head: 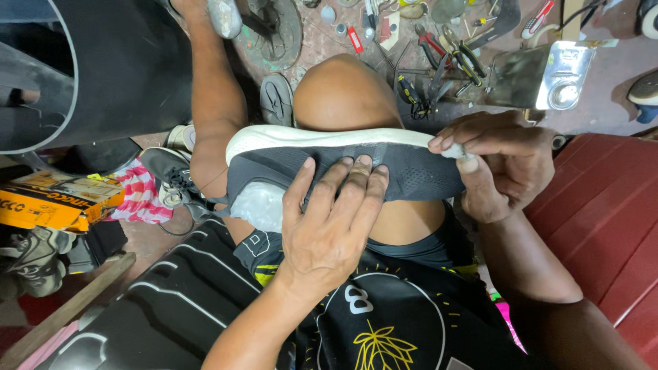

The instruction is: The person is repairing a black Crocs shoe by applying glue to the sole and stitching it with a needle and thread. They use a plastic bag to stuff the shoe for support and a pair of scissors to cut the thread.

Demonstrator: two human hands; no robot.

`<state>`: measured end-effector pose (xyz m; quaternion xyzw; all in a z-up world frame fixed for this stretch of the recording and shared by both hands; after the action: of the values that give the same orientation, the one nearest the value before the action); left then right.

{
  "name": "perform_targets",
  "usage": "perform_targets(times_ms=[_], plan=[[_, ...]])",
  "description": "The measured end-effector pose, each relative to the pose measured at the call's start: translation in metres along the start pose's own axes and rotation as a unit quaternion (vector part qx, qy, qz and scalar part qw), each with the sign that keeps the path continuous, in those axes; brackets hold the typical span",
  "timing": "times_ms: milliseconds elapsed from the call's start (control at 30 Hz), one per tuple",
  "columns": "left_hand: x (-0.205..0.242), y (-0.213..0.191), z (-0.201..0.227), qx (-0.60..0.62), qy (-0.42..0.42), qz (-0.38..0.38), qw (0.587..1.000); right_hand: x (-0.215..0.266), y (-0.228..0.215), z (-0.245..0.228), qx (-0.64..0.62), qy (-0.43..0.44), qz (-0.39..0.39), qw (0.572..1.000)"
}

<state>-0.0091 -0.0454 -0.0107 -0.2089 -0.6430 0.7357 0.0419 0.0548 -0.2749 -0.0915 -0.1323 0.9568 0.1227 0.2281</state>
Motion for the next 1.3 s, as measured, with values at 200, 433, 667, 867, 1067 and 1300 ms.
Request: perform_targets(times_ms=[200, 433, 667, 867, 1067, 1300], plan=[[-0.008, 0.0, -0.01, 0.036, 0.013, -0.023, 0.999, -0.005, 0.003, -0.01, 0.032, 0.094, 0.02, 0.995], [-0.016, -0.003, -0.019, 0.031, 0.06, -0.028, 0.997, 0.002, 0.005, -0.018, 0.052, 0.094, -0.013, 0.994], [-0.015, -0.002, -0.016, 0.029, 0.082, -0.045, 0.995, -0.017, -0.003, -0.021, 0.165, 0.105, -0.109, 0.975], [-0.016, 0.0, -0.015, 0.022, 0.093, -0.04, 0.995, -0.063, 0.014, -0.029, 0.319, 0.095, -0.289, 0.897], [-0.011, 0.003, -0.017, 0.01, 0.091, -0.03, 0.995, -0.086, 0.03, -0.038, 0.391, 0.099, -0.363, 0.84], [-0.015, 0.004, -0.02, 0.015, 0.101, -0.036, 0.994, -0.093, 0.047, -0.028, 0.411, 0.054, -0.383, 0.825]])
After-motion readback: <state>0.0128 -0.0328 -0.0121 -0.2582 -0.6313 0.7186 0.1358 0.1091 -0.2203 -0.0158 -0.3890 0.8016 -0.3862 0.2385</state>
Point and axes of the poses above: each hand's wrist, its own x-axis away from the middle knuckle, its own y-axis out of the palm, z = x × y, the point moved 1 cm from there along -x, towards the middle knuckle, and after that the axes turned 11 degrees about -x, right-handed, at the moved point
